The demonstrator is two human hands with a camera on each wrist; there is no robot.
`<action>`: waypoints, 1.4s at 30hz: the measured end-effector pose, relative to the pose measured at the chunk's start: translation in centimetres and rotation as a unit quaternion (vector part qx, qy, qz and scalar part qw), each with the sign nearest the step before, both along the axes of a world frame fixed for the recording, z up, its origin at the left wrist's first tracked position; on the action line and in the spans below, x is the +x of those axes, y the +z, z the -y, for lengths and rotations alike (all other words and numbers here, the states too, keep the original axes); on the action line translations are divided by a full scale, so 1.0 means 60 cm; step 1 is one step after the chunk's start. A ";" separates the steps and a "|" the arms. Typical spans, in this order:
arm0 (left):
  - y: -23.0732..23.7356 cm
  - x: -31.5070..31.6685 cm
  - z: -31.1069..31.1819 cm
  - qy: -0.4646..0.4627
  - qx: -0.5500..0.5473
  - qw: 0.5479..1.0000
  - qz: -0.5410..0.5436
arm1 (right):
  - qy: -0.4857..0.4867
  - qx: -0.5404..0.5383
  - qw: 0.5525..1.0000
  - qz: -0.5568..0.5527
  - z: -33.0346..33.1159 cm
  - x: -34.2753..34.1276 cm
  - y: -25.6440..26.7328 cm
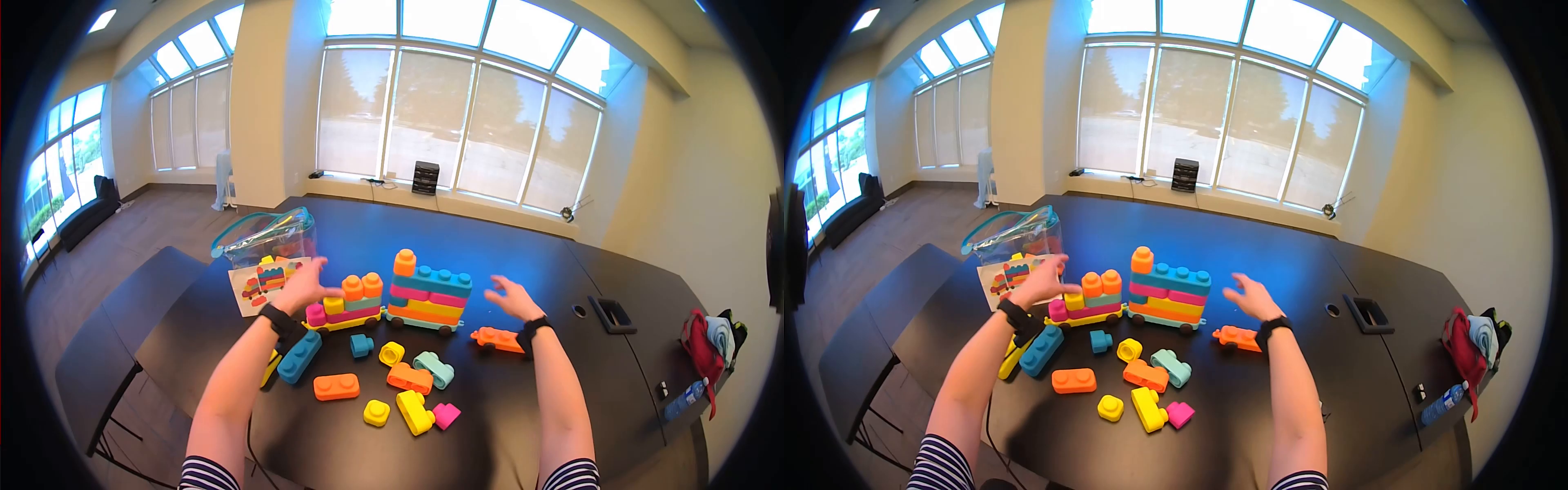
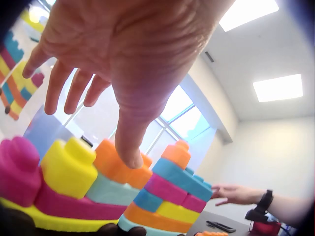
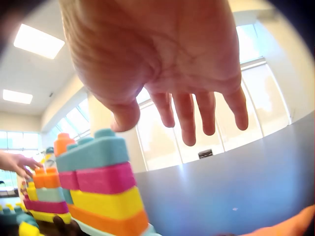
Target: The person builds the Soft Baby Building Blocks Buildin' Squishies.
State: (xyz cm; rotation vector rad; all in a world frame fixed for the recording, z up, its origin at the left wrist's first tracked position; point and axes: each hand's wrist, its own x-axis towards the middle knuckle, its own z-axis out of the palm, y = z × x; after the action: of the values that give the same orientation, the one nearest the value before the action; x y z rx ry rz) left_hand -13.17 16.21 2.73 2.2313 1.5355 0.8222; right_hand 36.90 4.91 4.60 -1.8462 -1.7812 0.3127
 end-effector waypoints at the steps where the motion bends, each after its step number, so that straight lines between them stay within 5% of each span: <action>1: 0.008 -0.020 0.004 0.000 0.055 0.998 0.023 | 0.012 -0.040 0.997 0.067 0.012 0.032 -0.025; 4: 0.052 -0.075 0.053 0.007 0.155 0.982 0.109 | -0.054 -0.198 0.954 0.217 0.055 0.055 -0.070; 9: 0.088 -0.133 0.173 0.091 0.041 0.985 0.138 | -0.083 -0.222 0.941 0.240 0.078 0.061 -0.128; 14: -0.003 -0.184 0.231 0.154 0.015 0.988 0.013 | -0.035 -0.096 0.965 0.243 0.083 0.066 -0.152; 18: -0.052 -0.212 0.262 0.154 -0.101 0.980 -0.081 | -0.010 0.027 0.980 0.199 0.139 -0.025 -0.061; 22: -0.062 -0.208 0.293 0.142 -0.144 0.974 -0.100 | 0.154 0.101 0.982 0.033 0.261 -0.165 0.033; 24: -0.075 -0.206 0.300 0.134 -0.143 0.975 -0.101 | 0.248 0.099 0.962 0.047 0.320 -0.226 0.025; 28: -0.111 -0.201 0.290 0.171 -0.100 0.978 -0.072 | 0.316 0.012 0.937 0.148 0.413 -0.319 -0.036; 32: -0.136 -0.191 0.287 0.200 -0.064 0.972 -0.103 | 0.332 -0.045 0.932 0.136 0.443 -0.353 -0.093; 37: -0.142 -0.169 0.307 0.188 0.103 0.971 -0.103 | 0.304 -0.053 0.941 0.141 0.442 -0.355 -0.123; 42: -0.155 -0.140 0.279 0.146 0.122 0.977 -0.098 | 0.301 -0.044 0.942 0.141 0.445 -0.352 -0.123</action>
State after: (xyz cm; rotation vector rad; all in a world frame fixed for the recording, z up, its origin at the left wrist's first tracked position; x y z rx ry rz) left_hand -21.60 -0.52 -6.60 2.3491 1.9865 0.9412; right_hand 15.76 -21.77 -2.75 -1.4077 -2.5544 0.3671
